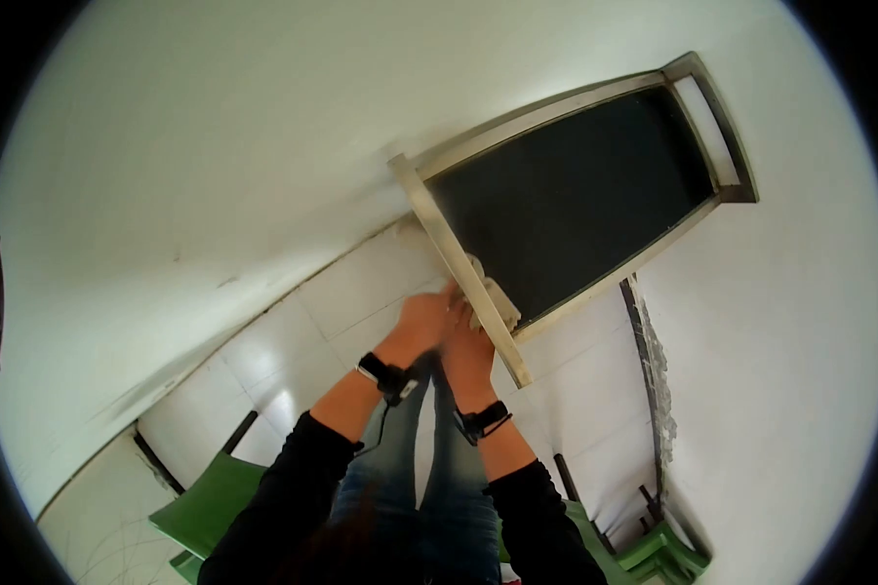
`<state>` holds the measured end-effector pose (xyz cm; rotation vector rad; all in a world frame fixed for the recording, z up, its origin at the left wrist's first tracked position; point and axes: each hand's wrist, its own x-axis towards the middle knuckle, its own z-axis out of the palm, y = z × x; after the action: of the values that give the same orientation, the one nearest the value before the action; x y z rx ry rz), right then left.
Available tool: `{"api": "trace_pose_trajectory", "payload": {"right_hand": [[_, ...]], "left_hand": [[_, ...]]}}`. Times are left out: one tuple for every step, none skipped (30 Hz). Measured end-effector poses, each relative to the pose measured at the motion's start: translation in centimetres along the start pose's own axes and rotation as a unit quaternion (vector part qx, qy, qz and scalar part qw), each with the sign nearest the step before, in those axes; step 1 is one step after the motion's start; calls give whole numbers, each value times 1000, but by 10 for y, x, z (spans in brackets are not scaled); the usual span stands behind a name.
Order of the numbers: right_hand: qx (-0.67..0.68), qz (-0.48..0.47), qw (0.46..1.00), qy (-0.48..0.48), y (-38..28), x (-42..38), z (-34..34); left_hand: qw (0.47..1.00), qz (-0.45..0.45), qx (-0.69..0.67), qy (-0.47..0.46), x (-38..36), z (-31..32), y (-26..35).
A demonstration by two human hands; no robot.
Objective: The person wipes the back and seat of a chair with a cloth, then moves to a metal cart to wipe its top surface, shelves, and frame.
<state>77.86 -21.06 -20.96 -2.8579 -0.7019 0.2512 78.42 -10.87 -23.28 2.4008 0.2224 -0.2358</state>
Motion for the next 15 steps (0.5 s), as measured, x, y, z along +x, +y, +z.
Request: {"api": "trace_pose_trajectory", "payload": {"right_hand": [[-28, -22, 999, 27, -3, -2, -1], [-26, -10, 999, 31, -6, -2, -2], [-1, 1, 1000, 1, -9, 0, -4], [24, 12, 999, -28, -11, 3, -6], [25, 27, 999, -20, -12, 9, -1], [104, 52, 993, -36, -11, 17, 7], [184, 74, 979, -49, -12, 24, 10], [186, 84, 978, -38, -14, 30, 11], [68, 36, 997, -3, -17, 35, 10], [-51, -9, 998, 28, -18, 37, 7], [-101, -24, 994, 39, -19, 34, 2], [-97, -12, 994, 51, -20, 27, -1], [25, 7, 999, -21, -18, 17, -4], [148, 20, 985, -86, -16, 10, -6], [170, 21, 981, -85, -14, -2, -4]], "left_hand": [[1000, 0, 0, -13, -5, 2, 2], [1000, 0, -1, -28, -7, 5, 2], [999, 6, 21, -46, -5, -4, 2], [998, 19, 25, -54, -1, -8, -2], [997, 12, 63, -46, 7, -13, -6], [994, 5, 100, -35, 13, -18, -10], [994, 20, 104, -39, 21, -30, -13], [996, -13, 85, -31, 28, -42, -15], [996, -46, 66, -23, 34, -51, -12], [996, -33, 74, -26, 35, -52, -8], [997, -52, 58, -26, 33, -50, -4], [996, -71, 44, -24, 28, -48, -4], [997, -52, 29, -47, 23, -39, -13], [994, -50, 59, -71, 15, -43, -3], [991, -50, 61, -108, 7, -43, 1]]}}
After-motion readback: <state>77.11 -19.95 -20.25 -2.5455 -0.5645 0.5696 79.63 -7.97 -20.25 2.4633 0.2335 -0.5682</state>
